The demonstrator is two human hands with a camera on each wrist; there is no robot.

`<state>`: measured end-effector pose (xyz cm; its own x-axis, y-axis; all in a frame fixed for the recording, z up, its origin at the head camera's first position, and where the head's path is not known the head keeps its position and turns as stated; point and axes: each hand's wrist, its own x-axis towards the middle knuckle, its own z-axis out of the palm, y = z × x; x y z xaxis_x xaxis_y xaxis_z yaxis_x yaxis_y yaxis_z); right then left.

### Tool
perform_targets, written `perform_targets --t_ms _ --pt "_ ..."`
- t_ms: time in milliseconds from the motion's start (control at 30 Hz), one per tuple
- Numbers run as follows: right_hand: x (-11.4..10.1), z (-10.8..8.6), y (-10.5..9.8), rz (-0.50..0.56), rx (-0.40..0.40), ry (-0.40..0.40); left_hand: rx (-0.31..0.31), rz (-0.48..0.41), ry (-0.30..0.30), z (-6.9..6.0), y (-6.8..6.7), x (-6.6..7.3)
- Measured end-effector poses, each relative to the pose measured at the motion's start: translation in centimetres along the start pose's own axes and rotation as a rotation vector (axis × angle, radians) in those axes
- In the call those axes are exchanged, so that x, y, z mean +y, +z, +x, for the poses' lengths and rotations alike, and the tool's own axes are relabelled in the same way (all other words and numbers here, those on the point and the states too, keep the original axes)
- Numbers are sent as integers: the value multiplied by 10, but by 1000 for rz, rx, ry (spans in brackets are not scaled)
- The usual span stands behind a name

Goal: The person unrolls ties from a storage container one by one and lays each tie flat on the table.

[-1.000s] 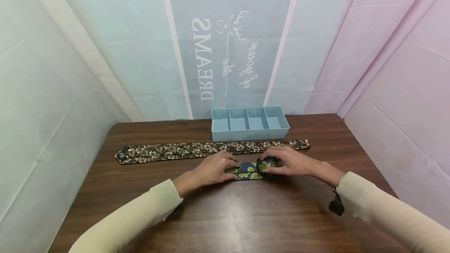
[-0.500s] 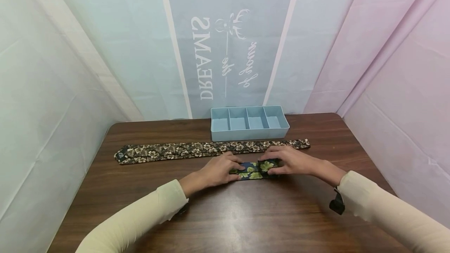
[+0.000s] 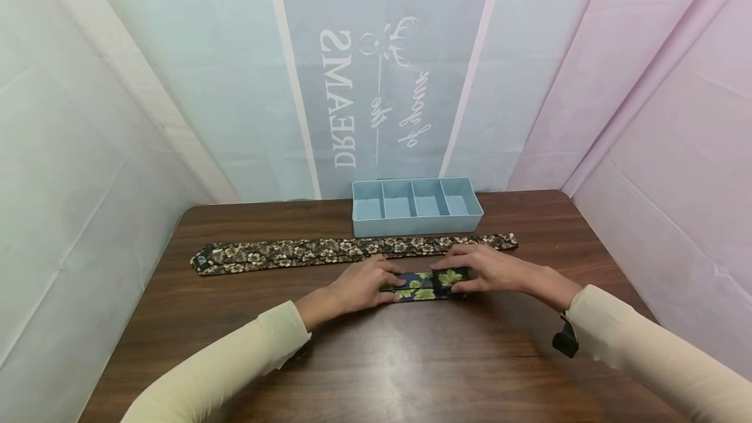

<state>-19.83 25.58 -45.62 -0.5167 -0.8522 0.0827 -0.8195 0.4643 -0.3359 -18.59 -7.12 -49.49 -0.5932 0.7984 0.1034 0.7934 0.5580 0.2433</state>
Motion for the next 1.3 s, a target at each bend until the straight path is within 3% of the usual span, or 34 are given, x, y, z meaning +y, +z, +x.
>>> perform_targets --t_ms 267,1033,1300 --pt "0 0 -1 7 -40 -24 -3 -6 -4 -5 -2 -4" --pt "5 -11 3 6 33 -84 21 -47 -7 -30 -9 -20" --pt "5 -14 6 1 67 -40 21 -48 -12 -34 -14 -22"
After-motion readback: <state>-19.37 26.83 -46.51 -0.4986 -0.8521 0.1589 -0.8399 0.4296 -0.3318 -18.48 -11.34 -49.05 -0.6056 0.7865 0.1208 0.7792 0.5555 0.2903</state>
